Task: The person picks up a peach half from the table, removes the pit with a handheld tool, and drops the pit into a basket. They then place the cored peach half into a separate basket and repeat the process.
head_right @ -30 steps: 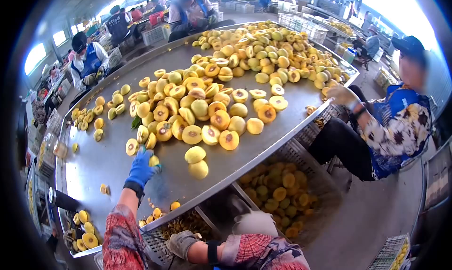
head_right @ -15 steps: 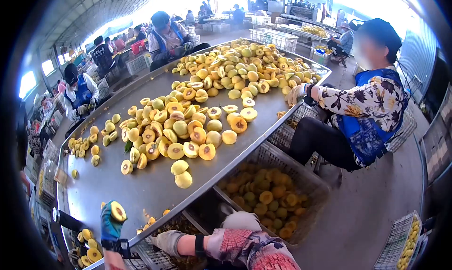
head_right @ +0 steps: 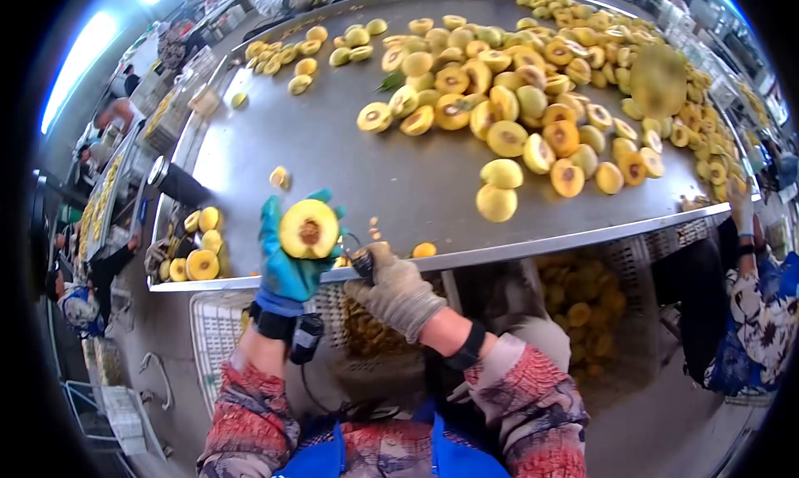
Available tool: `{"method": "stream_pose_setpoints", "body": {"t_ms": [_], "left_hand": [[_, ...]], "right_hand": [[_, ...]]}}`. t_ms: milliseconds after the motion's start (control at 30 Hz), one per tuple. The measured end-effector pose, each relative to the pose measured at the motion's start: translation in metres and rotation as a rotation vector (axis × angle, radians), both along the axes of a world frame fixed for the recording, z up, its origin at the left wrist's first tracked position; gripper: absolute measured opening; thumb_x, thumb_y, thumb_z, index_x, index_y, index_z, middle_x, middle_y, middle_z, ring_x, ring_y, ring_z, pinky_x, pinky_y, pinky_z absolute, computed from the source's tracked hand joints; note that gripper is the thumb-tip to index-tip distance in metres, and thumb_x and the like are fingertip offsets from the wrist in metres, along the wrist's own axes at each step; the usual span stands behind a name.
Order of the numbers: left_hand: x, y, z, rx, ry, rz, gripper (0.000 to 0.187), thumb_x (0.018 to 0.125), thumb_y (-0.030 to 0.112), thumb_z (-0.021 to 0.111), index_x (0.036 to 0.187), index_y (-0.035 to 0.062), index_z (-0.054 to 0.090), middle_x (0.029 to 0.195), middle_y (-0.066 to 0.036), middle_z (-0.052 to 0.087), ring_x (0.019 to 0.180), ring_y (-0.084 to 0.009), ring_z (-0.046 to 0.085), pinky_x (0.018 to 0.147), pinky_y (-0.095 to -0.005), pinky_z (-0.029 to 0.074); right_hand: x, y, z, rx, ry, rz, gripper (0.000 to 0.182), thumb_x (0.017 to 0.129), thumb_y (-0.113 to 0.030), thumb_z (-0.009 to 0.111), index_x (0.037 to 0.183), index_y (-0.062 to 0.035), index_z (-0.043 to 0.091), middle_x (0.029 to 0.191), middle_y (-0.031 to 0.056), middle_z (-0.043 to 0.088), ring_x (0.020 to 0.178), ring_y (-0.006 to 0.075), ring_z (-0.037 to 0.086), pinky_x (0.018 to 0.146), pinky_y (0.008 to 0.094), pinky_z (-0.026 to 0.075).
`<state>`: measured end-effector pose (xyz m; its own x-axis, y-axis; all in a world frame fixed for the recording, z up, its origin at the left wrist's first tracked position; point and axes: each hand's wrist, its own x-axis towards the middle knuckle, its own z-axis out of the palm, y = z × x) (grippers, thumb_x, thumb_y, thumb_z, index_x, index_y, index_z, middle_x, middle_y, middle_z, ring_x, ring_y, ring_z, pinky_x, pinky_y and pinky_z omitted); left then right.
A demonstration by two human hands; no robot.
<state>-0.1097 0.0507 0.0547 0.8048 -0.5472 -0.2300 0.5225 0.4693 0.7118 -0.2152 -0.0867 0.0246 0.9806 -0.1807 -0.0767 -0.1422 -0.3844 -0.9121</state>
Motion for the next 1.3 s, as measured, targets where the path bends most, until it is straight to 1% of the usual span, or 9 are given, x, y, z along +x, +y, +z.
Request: {"method": "stream_pose_setpoints", "body": {"t_ms": [233,600,700,800,900,933,1067,1100,1300], "left_hand": [[-0.011,-0.004,-0.011,0.024,-0.014,0.031,0.074,0.089,0.064,0.040,0.124,0.0001,0.050,0.105,-0.017,0.063,0.090,-0.0248,0.063,0.082,-0.0374,0.052],[-0.025,0.004,-0.019,0.051,-0.193,0.122,0.056,0.096,0.049,0.040,0.117,-0.0017,0.053,0.101,-0.014,0.062,0.090,-0.0210,0.060,0.083,-0.0325,0.050],[-0.026,0.004,-0.022,0.046,-0.227,0.163,0.053,0.096,0.045,0.042,0.117,-0.0021,0.052,0.101,-0.014,0.061,0.090,-0.0221,0.060,0.082,-0.0327,0.050],[-0.022,0.007,-0.007,-0.090,-0.156,0.085,0.050,0.097,0.042,0.042,0.120,-0.0014,0.050,0.105,-0.014,0.060,0.095,-0.0244,0.060,0.086,-0.0343,0.050],[-0.019,0.001,-0.011,-0.011,-0.198,0.237,0.054,0.097,0.043,0.039,0.125,-0.0026,0.048,0.108,-0.017,0.060,0.098,-0.0283,0.060,0.088,-0.0396,0.049],[-0.023,-0.002,-0.008,0.022,-0.258,0.256,0.055,0.097,0.041,0.039,0.131,-0.0018,0.042,0.112,-0.019,0.059,0.099,-0.0276,0.060,0.090,-0.0395,0.048],[-0.033,-0.010,-0.017,0.062,-0.324,0.185,0.056,0.098,0.040,0.039,0.138,0.0008,0.036,0.122,-0.018,0.054,0.109,-0.0251,0.056,0.097,-0.0378,0.044],[-0.035,-0.009,-0.018,0.091,-0.440,0.141,0.053,0.098,0.034,0.043,0.138,0.0007,0.036,0.125,-0.013,0.052,0.114,-0.0222,0.053,0.100,-0.0360,0.042],[-0.036,-0.006,-0.019,0.074,-0.181,0.044,0.042,0.097,0.028,0.048,0.129,0.0008,0.044,0.122,-0.014,0.054,0.112,-0.0226,0.054,0.099,-0.0364,0.042]], "right_hand": [[0.013,0.014,0.000,-0.143,-0.037,0.038,0.042,0.080,-0.030,0.068,0.106,-0.0049,0.045,0.084,0.0224,0.061,0.081,0.0416,0.061,0.068,0.0481,0.049],[0.016,0.032,-0.016,-0.236,-0.070,0.115,0.026,0.088,-0.023,0.059,0.101,-0.0029,0.049,0.086,0.0205,0.061,0.083,0.0387,0.061,0.069,0.0459,0.049],[0.017,0.035,-0.013,-0.199,-0.004,0.104,0.030,0.083,-0.019,0.065,0.102,-0.0033,0.049,0.083,0.0192,0.062,0.078,0.0387,0.062,0.066,0.0423,0.050],[0.015,0.034,-0.007,-0.043,-0.150,0.029,0.030,0.081,-0.015,0.068,0.101,-0.0031,0.050,0.079,0.0145,0.063,0.072,0.0298,0.065,0.063,0.0368,0.050],[0.011,0.029,0.014,0.236,0.037,-0.050,0.044,0.078,-0.026,0.070,0.110,-0.0054,0.048,0.086,0.0151,0.064,0.080,0.0312,0.065,0.072,0.0392,0.051],[0.016,0.029,-0.005,0.358,0.070,-0.072,0.048,0.074,-0.025,0.074,0.111,-0.0063,0.050,0.087,0.0120,0.064,0.081,0.0248,0.065,0.074,0.0352,0.051],[0.019,0.024,0.006,0.557,0.006,-0.222,0.043,0.071,-0.022,0.077,0.102,-0.0040,0.054,0.089,0.0107,0.065,0.083,0.0213,0.064,0.075,0.0312,0.051],[0.020,0.018,0.005,0.508,0.006,-0.255,0.043,0.071,-0.022,0.077,0.102,-0.0043,0.054,0.088,0.0106,0.065,0.082,0.0213,0.065,0.074,0.0312,0.051],[0.025,-0.007,-0.003,0.173,-0.085,-0.387,0.041,0.070,-0.018,0.076,0.103,-0.0084,0.054,0.087,0.0126,0.065,0.078,0.0256,0.065,0.072,0.0334,0.052]]}}
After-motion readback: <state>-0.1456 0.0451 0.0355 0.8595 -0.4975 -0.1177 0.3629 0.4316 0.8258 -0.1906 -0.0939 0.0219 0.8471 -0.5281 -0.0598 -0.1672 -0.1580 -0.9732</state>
